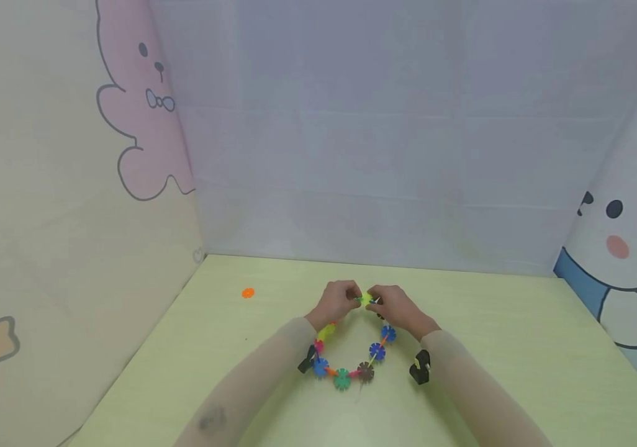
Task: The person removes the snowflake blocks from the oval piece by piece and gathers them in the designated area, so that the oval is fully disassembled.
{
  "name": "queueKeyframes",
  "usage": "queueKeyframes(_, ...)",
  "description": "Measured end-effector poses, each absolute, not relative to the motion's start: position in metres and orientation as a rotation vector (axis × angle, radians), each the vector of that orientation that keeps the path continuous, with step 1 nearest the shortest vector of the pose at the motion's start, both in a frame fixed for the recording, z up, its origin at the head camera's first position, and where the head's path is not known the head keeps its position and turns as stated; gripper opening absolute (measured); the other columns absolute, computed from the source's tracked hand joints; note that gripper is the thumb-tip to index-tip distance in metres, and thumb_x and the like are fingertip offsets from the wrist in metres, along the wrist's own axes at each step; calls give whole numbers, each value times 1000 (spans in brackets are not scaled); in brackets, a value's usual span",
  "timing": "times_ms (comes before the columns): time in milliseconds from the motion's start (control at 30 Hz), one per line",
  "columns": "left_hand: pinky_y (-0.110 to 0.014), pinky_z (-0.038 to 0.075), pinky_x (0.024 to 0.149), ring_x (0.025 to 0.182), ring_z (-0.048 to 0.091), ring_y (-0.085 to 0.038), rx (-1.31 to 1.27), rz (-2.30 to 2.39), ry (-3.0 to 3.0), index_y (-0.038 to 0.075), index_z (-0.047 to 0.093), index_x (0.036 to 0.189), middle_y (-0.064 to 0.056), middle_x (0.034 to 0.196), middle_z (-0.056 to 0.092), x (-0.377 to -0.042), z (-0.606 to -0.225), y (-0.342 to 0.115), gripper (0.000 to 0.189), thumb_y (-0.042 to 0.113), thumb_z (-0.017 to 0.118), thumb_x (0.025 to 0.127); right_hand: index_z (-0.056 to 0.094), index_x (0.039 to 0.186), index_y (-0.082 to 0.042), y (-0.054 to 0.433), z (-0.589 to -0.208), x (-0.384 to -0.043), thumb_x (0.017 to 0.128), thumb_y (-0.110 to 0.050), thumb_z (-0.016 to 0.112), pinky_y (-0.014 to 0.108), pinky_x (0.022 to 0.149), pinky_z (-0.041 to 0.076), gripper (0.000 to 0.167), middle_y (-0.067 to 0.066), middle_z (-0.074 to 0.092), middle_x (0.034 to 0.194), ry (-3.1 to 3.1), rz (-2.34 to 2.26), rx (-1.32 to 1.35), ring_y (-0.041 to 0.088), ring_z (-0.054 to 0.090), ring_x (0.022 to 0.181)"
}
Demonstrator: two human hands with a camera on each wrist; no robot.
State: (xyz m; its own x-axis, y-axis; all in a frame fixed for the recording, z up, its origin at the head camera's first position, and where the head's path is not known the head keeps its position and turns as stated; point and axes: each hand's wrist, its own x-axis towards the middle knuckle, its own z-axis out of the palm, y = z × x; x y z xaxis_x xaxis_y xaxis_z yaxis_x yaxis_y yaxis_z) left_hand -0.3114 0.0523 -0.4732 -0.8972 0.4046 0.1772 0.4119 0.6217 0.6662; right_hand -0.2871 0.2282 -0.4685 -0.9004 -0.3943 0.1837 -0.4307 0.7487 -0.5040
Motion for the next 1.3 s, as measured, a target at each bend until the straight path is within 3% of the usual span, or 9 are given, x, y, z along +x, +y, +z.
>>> queueKeyframes(600,-18,46,63,72,59,-7,-758,-903,-2800,13,67,82,5,81,68,-311,-470,50,5,10,72,84,62,111,3,234,-464,-287,86,-11,69,32,66,52,30,9,66,94,-2922,852,594,19,64,80)
queueKeyframes(1033,-24,43,57,62,52,-10,-634,-1184,-2771,10,60,79,3,71,59,-319,-458,-3,16,20,70,86,57,116,1,239,-462,-282,89,-14,67,35,68,52,32,9,65,95,-2928,888,564,19,63,80)
queueKeyframes(1300,-26,47,54,68,66,-20,-518,-1289,-2793,5,57,102,-3,72,58,-325,-466,-48,20,13,69,87,55,118,1,241,-464,-280,90,-13,65,31,64,51,33,9,65,94,-2929,923,559,13,62,73)
